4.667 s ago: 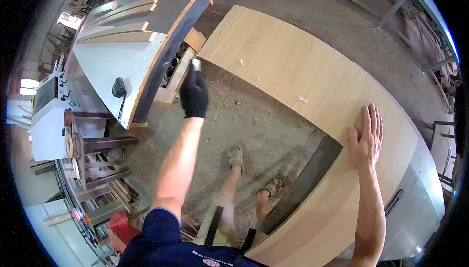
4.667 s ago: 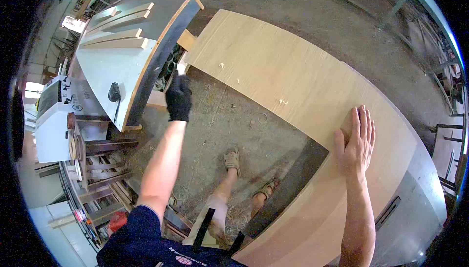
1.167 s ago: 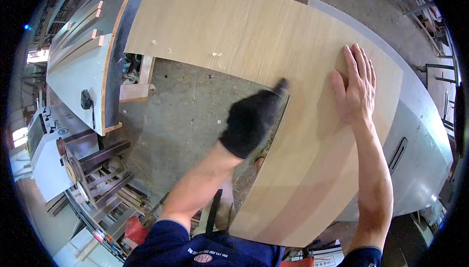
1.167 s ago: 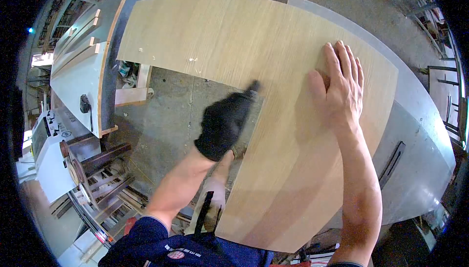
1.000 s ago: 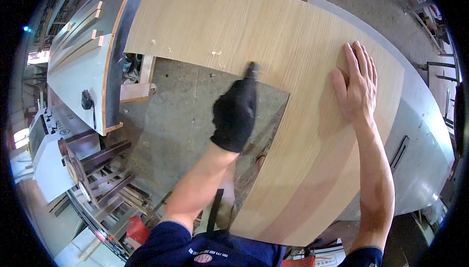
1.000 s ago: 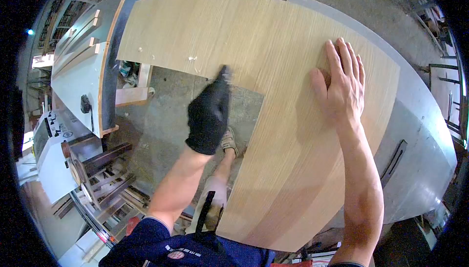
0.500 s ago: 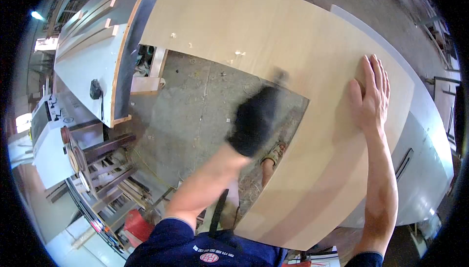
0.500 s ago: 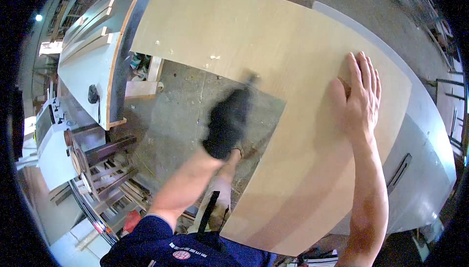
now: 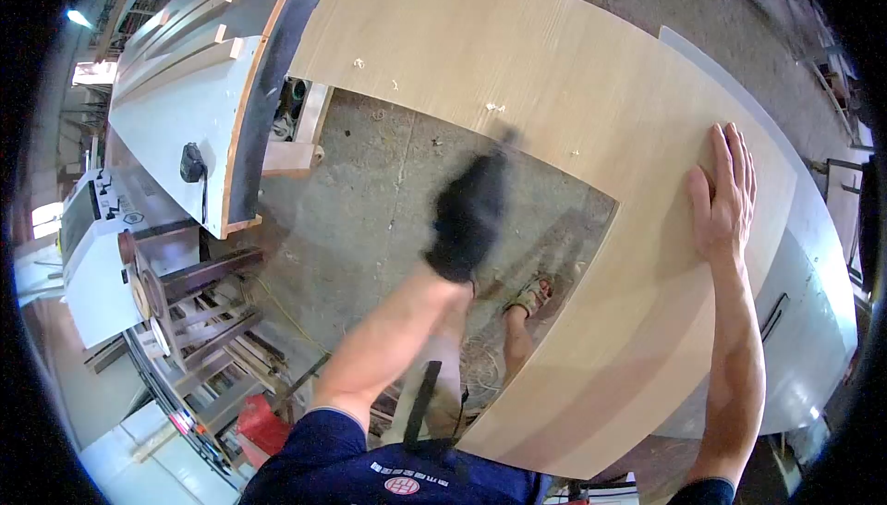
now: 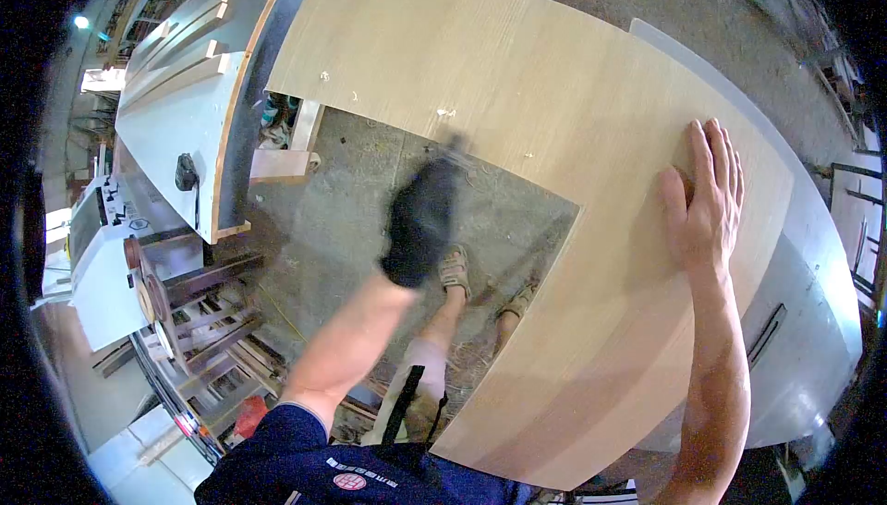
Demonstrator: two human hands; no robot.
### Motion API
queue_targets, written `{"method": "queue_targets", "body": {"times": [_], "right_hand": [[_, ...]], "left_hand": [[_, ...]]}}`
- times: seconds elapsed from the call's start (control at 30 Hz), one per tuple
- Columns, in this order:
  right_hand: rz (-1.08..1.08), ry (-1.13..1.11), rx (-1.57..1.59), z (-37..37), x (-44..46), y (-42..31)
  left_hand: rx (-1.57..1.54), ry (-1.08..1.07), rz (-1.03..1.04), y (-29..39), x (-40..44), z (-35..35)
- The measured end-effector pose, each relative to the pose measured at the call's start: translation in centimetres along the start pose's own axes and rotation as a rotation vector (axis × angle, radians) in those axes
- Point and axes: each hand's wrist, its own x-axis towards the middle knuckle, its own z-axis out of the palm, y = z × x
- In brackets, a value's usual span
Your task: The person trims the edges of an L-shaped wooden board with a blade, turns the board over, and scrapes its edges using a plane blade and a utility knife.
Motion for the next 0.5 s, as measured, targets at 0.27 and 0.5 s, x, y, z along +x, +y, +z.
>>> {"method": "queue_targets", "body": {"times": [0.27,0.5], "right_hand": [[-0.002,0.002,0.009,0.4,-0.3,0.4],[0.177,0.138,0.134,0.4,-1.2,0.9]], "left_hand": [[-0.044,0.291,-0.44,-10.0,3.9,-8.0],[0.007,-0.075,0.244,-3.4,-1.1,-3.8]]}}
